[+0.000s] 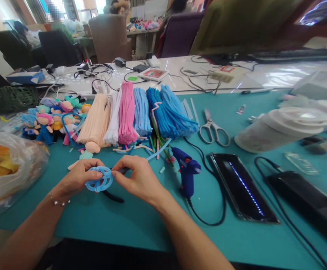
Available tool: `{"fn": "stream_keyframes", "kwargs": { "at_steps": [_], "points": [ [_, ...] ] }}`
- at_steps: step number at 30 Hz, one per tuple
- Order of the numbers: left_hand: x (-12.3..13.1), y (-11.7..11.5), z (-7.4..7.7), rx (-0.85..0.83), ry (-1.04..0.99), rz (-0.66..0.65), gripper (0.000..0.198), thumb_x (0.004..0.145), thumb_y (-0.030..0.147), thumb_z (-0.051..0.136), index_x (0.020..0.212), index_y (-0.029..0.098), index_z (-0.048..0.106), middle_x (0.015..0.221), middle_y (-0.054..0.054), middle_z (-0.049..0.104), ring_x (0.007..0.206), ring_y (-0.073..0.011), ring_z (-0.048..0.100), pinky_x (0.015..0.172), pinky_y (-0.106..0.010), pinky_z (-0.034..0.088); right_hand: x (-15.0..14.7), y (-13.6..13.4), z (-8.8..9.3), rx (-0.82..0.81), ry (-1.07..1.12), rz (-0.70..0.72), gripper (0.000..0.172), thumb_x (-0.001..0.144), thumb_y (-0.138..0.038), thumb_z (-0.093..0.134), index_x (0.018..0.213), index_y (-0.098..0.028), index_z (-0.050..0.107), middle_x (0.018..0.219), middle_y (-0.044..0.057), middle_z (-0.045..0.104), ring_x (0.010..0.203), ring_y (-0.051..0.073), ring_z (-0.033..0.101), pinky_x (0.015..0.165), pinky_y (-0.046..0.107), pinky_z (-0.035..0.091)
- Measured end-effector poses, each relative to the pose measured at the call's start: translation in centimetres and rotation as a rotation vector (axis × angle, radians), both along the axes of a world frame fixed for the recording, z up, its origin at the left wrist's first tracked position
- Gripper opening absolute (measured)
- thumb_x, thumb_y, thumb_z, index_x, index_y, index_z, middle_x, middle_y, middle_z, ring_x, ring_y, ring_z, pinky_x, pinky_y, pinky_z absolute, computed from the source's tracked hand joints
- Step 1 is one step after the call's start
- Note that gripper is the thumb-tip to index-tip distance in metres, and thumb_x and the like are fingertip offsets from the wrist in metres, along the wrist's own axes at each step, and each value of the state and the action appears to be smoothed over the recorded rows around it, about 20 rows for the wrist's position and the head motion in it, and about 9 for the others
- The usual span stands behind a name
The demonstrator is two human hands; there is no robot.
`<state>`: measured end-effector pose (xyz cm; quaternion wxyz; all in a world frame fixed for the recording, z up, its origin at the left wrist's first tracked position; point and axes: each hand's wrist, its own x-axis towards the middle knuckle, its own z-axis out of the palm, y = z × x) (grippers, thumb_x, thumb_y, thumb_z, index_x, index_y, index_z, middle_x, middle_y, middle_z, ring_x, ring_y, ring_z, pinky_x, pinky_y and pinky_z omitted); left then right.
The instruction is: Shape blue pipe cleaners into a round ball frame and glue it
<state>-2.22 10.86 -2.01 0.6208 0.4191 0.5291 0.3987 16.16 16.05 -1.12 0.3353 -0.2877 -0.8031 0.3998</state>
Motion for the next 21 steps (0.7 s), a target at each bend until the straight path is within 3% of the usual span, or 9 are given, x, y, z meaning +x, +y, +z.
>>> {"fn": "stream_keyframes", "kwargs": {
  "at_steps": [11, 21],
  "points": [
    [0.12, 0.00, -0.12, 0.013, 0.010, 0.017, 0.014, 0.058, 0.028, 0.067, 0.058, 0.016, 0.059, 0.049, 0.001, 0.061, 0.041, -0.0092, 0.050, 0.040, -0.019, 0.036, 0.15, 0.07, 0.43, -0.128, 0.050, 0.010, 0.013, 0.074, -0.021, 0.058, 0.062, -0.020, 0.064, 0.061, 0.000, 0.065, 0.058, 0.013, 0.057, 0.058, 0.026, 0.046],
    [0.05, -0.08, -0.39, -0.001, 0.017, 0.009, 0.017, 0.060, 0.031, 0.067, 0.059, 0.015, 0.060, 0.049, 0.000, 0.062, 0.040, -0.0092, 0.051, 0.039, -0.019, 0.036, -0.18, -0.07, 0.14, -0.070, 0.020, 0.000, 0.011, 0.071, -0.016, 0.057, 0.062, -0.019, 0.062, 0.062, 0.000, 0.066, 0.057, 0.013, 0.057, 0.058, 0.025, 0.046]
  ]
}}
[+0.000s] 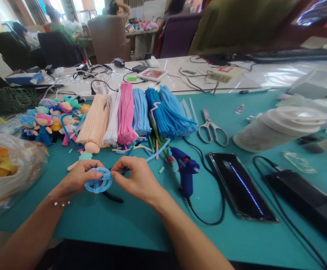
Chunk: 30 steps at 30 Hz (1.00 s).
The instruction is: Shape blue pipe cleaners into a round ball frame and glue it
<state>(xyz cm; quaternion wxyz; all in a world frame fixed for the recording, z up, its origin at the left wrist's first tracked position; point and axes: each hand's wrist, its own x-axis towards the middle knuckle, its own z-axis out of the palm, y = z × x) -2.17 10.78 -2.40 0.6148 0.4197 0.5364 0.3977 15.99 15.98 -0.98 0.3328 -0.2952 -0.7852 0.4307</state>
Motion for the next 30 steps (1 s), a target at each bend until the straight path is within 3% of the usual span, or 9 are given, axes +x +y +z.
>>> {"fn": "stream_keyframes", "kwargs": {
  "at_steps": [23, 30],
  "points": [
    [0.06, 0.15, 0.53, 0.012, 0.024, 0.016, 0.017, 0.056, 0.027, 0.069, 0.056, 0.015, 0.057, 0.048, 0.002, 0.057, 0.041, -0.0083, 0.047, 0.040, -0.019, 0.036, 0.38, 0.34, 0.08, 0.067, -0.040, 0.059, 0.011, 0.073, -0.013, 0.058, 0.067, -0.019, 0.064, 0.066, 0.000, 0.067, 0.060, 0.013, 0.060, 0.059, 0.025, 0.046],
    [0.00, 0.29, 0.30, 0.019, 0.053, 0.029, 0.017, 0.055, 0.027, 0.068, 0.055, 0.015, 0.056, 0.048, 0.002, 0.057, 0.041, -0.0083, 0.047, 0.041, -0.019, 0.036, 0.45, 0.49, -0.41, 0.217, -0.104, 0.052, 0.011, 0.073, -0.009, 0.059, 0.069, -0.018, 0.062, 0.067, 0.001, 0.066, 0.065, 0.015, 0.059, 0.068, 0.030, 0.044]
  ]
}}
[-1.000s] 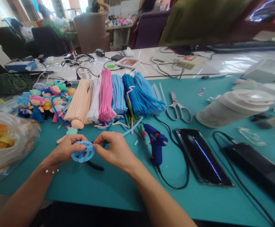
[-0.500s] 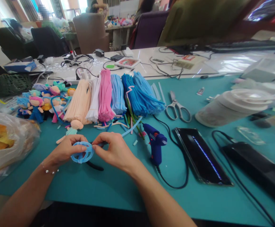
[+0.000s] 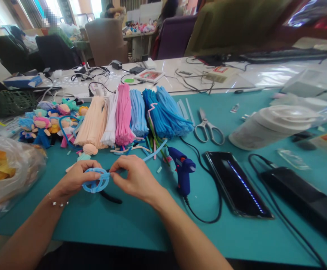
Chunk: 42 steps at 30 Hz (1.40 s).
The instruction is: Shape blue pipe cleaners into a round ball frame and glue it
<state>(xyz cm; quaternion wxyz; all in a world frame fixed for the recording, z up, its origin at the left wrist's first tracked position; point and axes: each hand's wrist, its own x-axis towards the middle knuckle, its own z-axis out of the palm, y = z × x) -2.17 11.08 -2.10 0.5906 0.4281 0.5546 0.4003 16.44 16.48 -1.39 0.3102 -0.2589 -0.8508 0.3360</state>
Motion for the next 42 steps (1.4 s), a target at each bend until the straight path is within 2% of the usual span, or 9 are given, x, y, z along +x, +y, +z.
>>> {"fn": "stream_keyframes", "kwargs": {
  "at_steps": [4, 8, 14, 18, 23, 29, 32, 36, 42],
  "points": [
    [0.1, 0.1, 0.1, -0.002, 0.033, 0.020, 0.019, 0.054, 0.028, 0.068, 0.056, 0.015, 0.056, 0.047, 0.002, 0.056, 0.041, -0.0080, 0.047, 0.041, -0.019, 0.036, 0.1, 0.3, -0.3, 0.162, -0.003, 0.038, 0.011, 0.074, -0.008, 0.058, 0.077, -0.017, 0.063, 0.076, 0.003, 0.066, 0.076, 0.018, 0.059, 0.076, 0.034, 0.043],
    [0.2, 0.2, 0.1, -0.002, 0.053, 0.037, 0.020, 0.056, 0.030, 0.068, 0.056, 0.015, 0.055, 0.046, 0.003, 0.056, 0.042, -0.0087, 0.048, 0.041, -0.020, 0.037, 0.0, 0.5, -0.5, 0.325, -0.038, 0.019, 0.012, 0.080, -0.010, 0.055, 0.080, -0.018, 0.064, 0.082, 0.005, 0.065, 0.077, 0.018, 0.055, 0.075, 0.036, 0.040],
    [0.2, 0.3, -0.3, -0.012, 0.117, 0.040, 0.019, 0.060, 0.032, 0.066, 0.059, 0.015, 0.057, 0.048, 0.002, 0.057, 0.044, -0.0104, 0.051, 0.042, -0.020, 0.038, -0.1, 0.6, -0.9, 0.422, -0.111, -0.012, 0.016, 0.086, -0.014, 0.051, 0.079, -0.017, 0.064, 0.078, 0.006, 0.064, 0.075, 0.019, 0.050, 0.072, 0.034, 0.037],
    [0.1, 0.5, -0.5, -0.009, 0.184, 0.046, 0.019, 0.060, 0.034, 0.064, 0.058, 0.016, 0.057, 0.049, 0.001, 0.058, 0.045, -0.0105, 0.051, 0.043, -0.021, 0.039, -0.1, 0.7, -1.2, 0.439, -0.155, -0.033, 0.016, 0.085, -0.013, 0.052, 0.078, -0.017, 0.065, 0.078, 0.006, 0.064, 0.075, 0.019, 0.048, 0.071, 0.033, 0.034],
    [-0.5, 0.7, -0.5, 0.044, 0.277, 0.123, 0.020, 0.060, 0.035, 0.063, 0.056, 0.016, 0.056, 0.048, 0.001, 0.059, 0.043, -0.0097, 0.049, 0.044, -0.021, 0.040, 0.0, 0.9, -1.5, 0.435, -0.208, -0.013, 0.013, 0.081, -0.010, 0.054, 0.079, -0.016, 0.064, 0.079, 0.005, 0.064, 0.076, 0.018, 0.051, 0.072, 0.032, 0.032],
    [-1.3, 1.0, -0.3, 0.009, 0.236, 0.209, 0.021, 0.057, 0.036, 0.064, 0.056, 0.016, 0.056, 0.047, 0.002, 0.057, 0.042, -0.0100, 0.049, 0.042, -0.021, 0.037, 0.1, 0.9, -1.3, 0.410, -0.384, 0.066, 0.012, 0.079, -0.010, 0.055, 0.075, -0.017, 0.064, 0.074, 0.004, 0.062, 0.071, 0.017, 0.051, 0.074, 0.032, 0.031],
    [-1.4, 1.0, -0.3, 0.006, 0.182, 0.181, 0.020, 0.056, 0.035, 0.064, 0.056, 0.016, 0.057, 0.048, 0.002, 0.056, 0.043, -0.0093, 0.048, 0.043, -0.020, 0.036, 0.0, 0.8, -1.3, 0.374, -0.478, 0.113, 0.010, 0.076, -0.010, 0.057, 0.076, -0.017, 0.065, 0.076, 0.004, 0.061, 0.073, 0.018, 0.052, 0.075, 0.032, 0.031],
    [-1.3, 0.9, -0.3, -0.029, 0.108, 0.079, 0.019, 0.056, 0.032, 0.065, 0.062, 0.015, 0.060, 0.053, 0.001, 0.059, 0.047, -0.0094, 0.050, 0.046, -0.021, 0.036, -0.2, 0.7, -1.4, 0.331, -0.568, 0.149, 0.011, 0.072, -0.010, 0.059, 0.077, -0.017, 0.066, 0.080, 0.005, 0.062, 0.075, 0.019, 0.054, 0.077, 0.033, 0.032],
    [-1.4, 0.7, -0.3, -0.071, 0.017, -0.020, 0.019, 0.053, 0.025, 0.067, 0.068, 0.015, 0.061, 0.060, 0.003, 0.060, 0.054, -0.0096, 0.052, 0.053, -0.021, 0.038, -0.1, 0.5, -0.9, 0.376, -0.497, 0.140, 0.015, 0.067, -0.014, 0.058, 0.080, -0.016, 0.065, 0.080, 0.006, 0.061, 0.075, 0.019, 0.053, 0.077, 0.034, 0.036]
  ]
}}
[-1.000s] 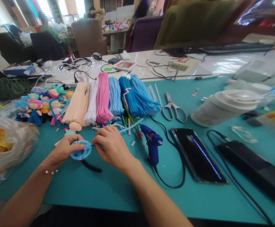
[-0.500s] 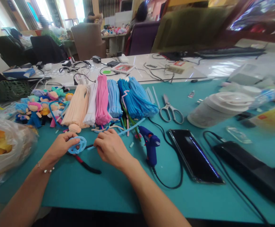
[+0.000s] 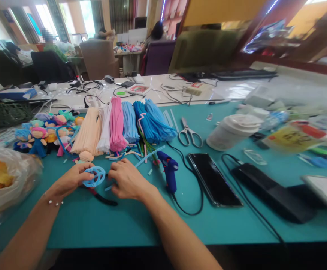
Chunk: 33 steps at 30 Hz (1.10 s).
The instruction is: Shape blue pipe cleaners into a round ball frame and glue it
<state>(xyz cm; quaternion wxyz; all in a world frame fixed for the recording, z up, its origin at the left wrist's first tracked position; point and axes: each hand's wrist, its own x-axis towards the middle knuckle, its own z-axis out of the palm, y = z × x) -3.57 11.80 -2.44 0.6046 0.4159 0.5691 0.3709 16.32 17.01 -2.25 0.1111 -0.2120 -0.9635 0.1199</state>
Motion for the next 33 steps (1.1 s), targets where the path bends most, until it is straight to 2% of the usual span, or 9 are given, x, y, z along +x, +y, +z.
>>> {"fn": "stream_keyframes", "kwargs": {
  "at_steps": [5, 7, 10, 13, 15, 18, 23, 27, 33],
  "points": [
    [-0.2, 0.0, -0.1, 0.013, -0.020, -0.059, 0.025, 0.052, 0.021, 0.067, 0.076, 0.014, 0.064, 0.069, 0.001, 0.064, 0.062, -0.0114, 0.055, 0.059, -0.022, 0.042, 1.8, -2.5, 2.2, 0.064, 0.296, -0.087, 0.015, 0.073, -0.011, 0.051, 0.079, -0.017, 0.062, 0.075, 0.005, 0.061, 0.073, 0.018, 0.055, 0.074, 0.034, 0.041],
    [0.0, -0.1, 0.0, 0.000, -0.025, -0.053, 0.027, 0.051, 0.022, 0.068, 0.076, 0.014, 0.065, 0.070, 0.000, 0.064, 0.063, -0.0124, 0.056, 0.060, -0.024, 0.043, 3.5, -4.1, 2.5, 0.033, 0.432, -0.200, 0.013, 0.078, -0.012, 0.048, 0.079, -0.018, 0.060, 0.073, 0.004, 0.061, 0.071, 0.017, 0.056, 0.069, 0.031, 0.043],
    [0.4, -0.3, 0.3, -0.014, -0.045, -0.012, 0.028, 0.049, 0.025, 0.068, 0.075, 0.014, 0.063, 0.069, -0.001, 0.064, 0.063, -0.0134, 0.057, 0.061, -0.026, 0.047, 6.9, -5.7, 1.7, -0.023, 0.625, -0.583, 0.010, 0.084, -0.022, 0.051, 0.075, -0.021, 0.056, 0.068, 0.001, 0.058, 0.060, 0.015, 0.053, 0.059, 0.028, 0.044],
    [0.9, -0.5, 0.2, -0.009, -0.045, 0.029, 0.026, 0.052, 0.029, 0.067, 0.073, 0.015, 0.061, 0.064, 0.001, 0.061, 0.056, -0.0117, 0.055, 0.054, -0.025, 0.048, 10.1, -5.6, 0.1, 0.023, 0.732, -1.050, 0.021, 0.077, -0.041, 0.061, 0.078, -0.021, 0.054, 0.068, 0.001, 0.056, 0.061, 0.017, 0.053, 0.059, 0.030, 0.045],
    [1.0, -0.5, 0.0, 0.000, -0.027, 0.022, 0.026, 0.056, 0.034, 0.065, 0.073, 0.015, 0.060, 0.058, 0.003, 0.057, 0.048, -0.0111, 0.052, 0.045, -0.024, 0.046, 11.2, -4.7, -0.7, -0.059, 0.635, -1.182, 0.038, 0.069, -0.049, 0.065, 0.091, -0.019, 0.056, 0.078, 0.005, 0.060, 0.065, 0.019, 0.056, 0.059, 0.032, 0.046],
    [1.2, -0.5, -0.3, 0.016, 0.000, -0.041, 0.027, 0.059, 0.040, 0.063, 0.070, 0.015, 0.059, 0.050, 0.004, 0.053, 0.042, -0.0123, 0.052, 0.035, -0.022, 0.040, 11.3, -3.0, -1.1, -0.165, 0.398, -1.198, 0.047, 0.065, -0.053, 0.064, 0.093, -0.016, 0.059, 0.088, 0.010, 0.063, 0.068, 0.022, 0.058, 0.062, 0.034, 0.046],
    [1.2, -0.5, -0.6, 0.063, 0.021, -0.098, 0.030, 0.063, 0.045, 0.060, 0.064, 0.016, 0.056, 0.045, 0.004, 0.050, 0.037, -0.0089, 0.046, 0.031, -0.019, 0.031, 10.0, -1.3, -1.3, -0.278, 0.224, -1.205, 0.023, 0.073, -0.041, 0.053, 0.075, -0.018, 0.060, 0.068, 0.006, 0.063, 0.063, 0.022, 0.058, 0.058, 0.031, 0.041],
    [1.2, -0.6, -0.8, 0.103, 0.020, -0.106, 0.033, 0.066, 0.048, 0.057, 0.062, 0.016, 0.054, 0.045, 0.004, 0.048, 0.037, -0.0083, 0.042, 0.032, -0.019, 0.030, 10.2, -1.6, -1.5, -0.183, 0.371, -1.305, 0.021, 0.072, -0.035, 0.049, 0.076, -0.018, 0.060, 0.068, 0.007, 0.063, 0.065, 0.023, 0.059, 0.059, 0.032, 0.043],
    [1.6, -0.7, -0.7, 0.148, -0.048, -0.152, 0.038, 0.074, 0.052, 0.050, 0.057, 0.017, 0.049, 0.045, 0.003, 0.046, 0.039, -0.0096, 0.042, 0.034, -0.021, 0.031, 10.6, -3.2, -0.9, -0.065, 0.717, -1.279, 0.025, 0.070, -0.035, 0.052, 0.085, -0.018, 0.061, 0.074, 0.007, 0.065, 0.066, 0.022, 0.059, 0.064, 0.035, 0.047]
  ]
}}
